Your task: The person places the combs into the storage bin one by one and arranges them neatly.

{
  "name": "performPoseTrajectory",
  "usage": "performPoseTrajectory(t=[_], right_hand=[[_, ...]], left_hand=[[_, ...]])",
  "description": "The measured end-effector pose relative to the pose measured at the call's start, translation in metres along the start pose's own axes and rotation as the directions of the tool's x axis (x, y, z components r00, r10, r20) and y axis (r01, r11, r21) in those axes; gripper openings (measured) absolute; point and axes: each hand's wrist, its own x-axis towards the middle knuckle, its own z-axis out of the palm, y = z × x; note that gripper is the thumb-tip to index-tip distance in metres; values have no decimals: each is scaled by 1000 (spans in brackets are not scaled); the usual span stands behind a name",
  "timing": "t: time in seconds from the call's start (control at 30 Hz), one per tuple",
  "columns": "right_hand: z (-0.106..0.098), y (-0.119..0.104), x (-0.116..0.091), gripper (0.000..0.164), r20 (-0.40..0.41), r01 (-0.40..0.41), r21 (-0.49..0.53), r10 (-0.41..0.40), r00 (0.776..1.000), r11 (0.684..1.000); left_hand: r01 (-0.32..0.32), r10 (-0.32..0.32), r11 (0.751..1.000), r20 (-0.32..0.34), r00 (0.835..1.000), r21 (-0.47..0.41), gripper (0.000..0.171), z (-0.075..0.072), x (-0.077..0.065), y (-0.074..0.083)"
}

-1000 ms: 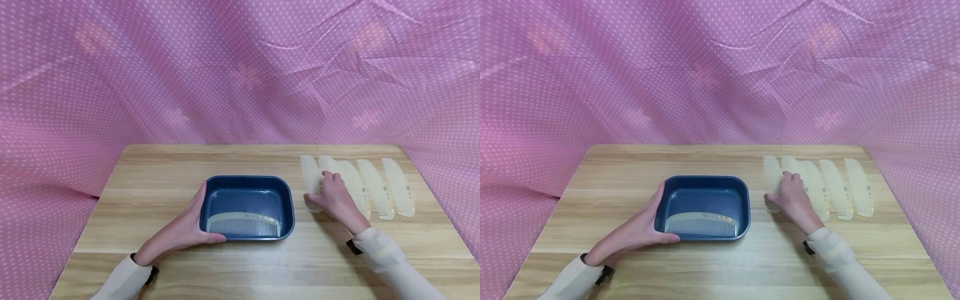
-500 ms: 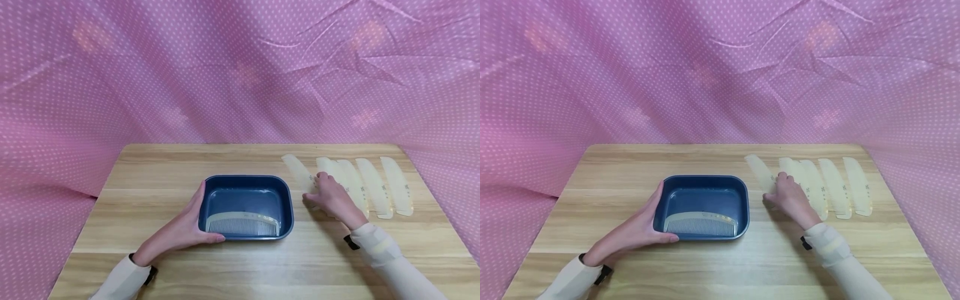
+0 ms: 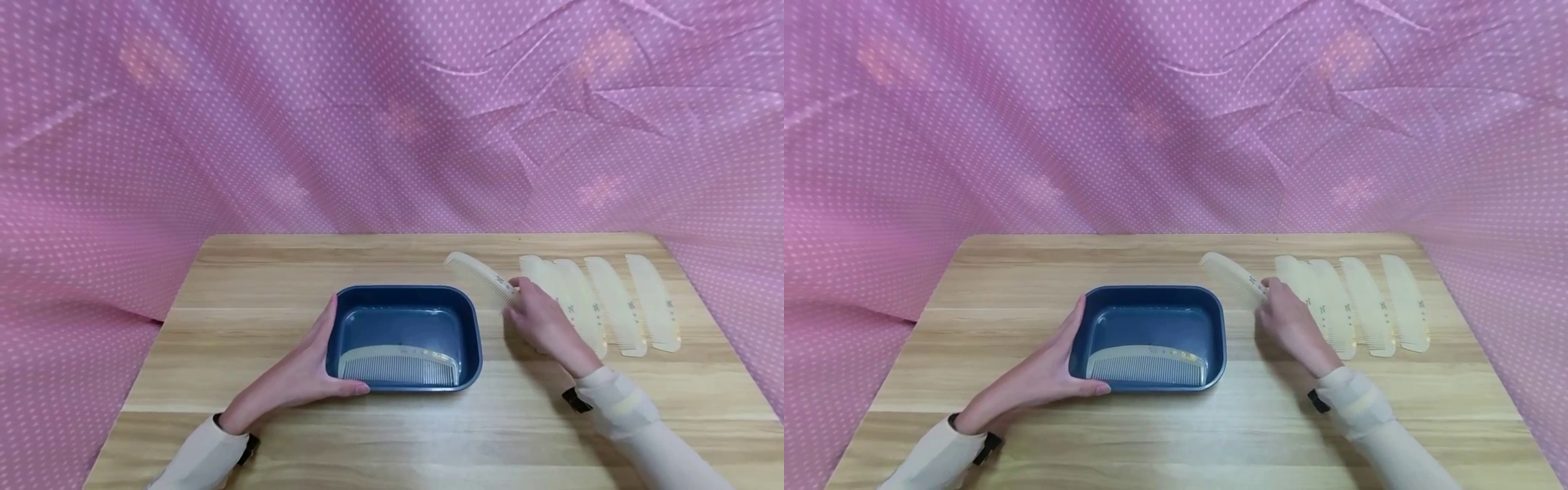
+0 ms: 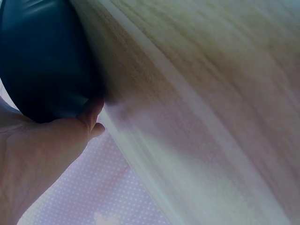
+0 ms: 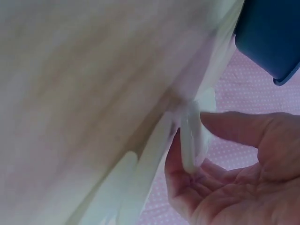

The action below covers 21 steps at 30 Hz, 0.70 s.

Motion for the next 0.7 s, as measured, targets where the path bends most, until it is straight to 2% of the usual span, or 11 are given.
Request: performPoseTrajectory(t=[0.13, 0.3, 0.5, 0.6, 0.7], right_hand=[[-3, 2, -1, 50, 1, 42, 85, -42, 999, 995], [-7, 3, -3, 43, -57, 102, 135, -95, 994, 986], [-8, 2, -8, 43, -67, 94, 237, -80, 995, 967], [-7, 3, -9, 43, -73, 95, 330, -75, 994, 939], [-5, 3, -10, 44, -74, 90, 441, -64, 995, 893]], left_hand=[[-3, 3, 1000, 1, 1000, -2, 150, 0, 1, 1], [-10, 10, 1000, 4, 1000, -5, 150, 0, 2, 1], [-4, 4, 1000, 9, 1000, -20, 150, 2, 4, 1], [-9, 9, 1000, 7, 1000, -28, 150, 2, 3, 1], [-18, 18, 999, -5, 1000, -29, 151, 2, 1, 1]])
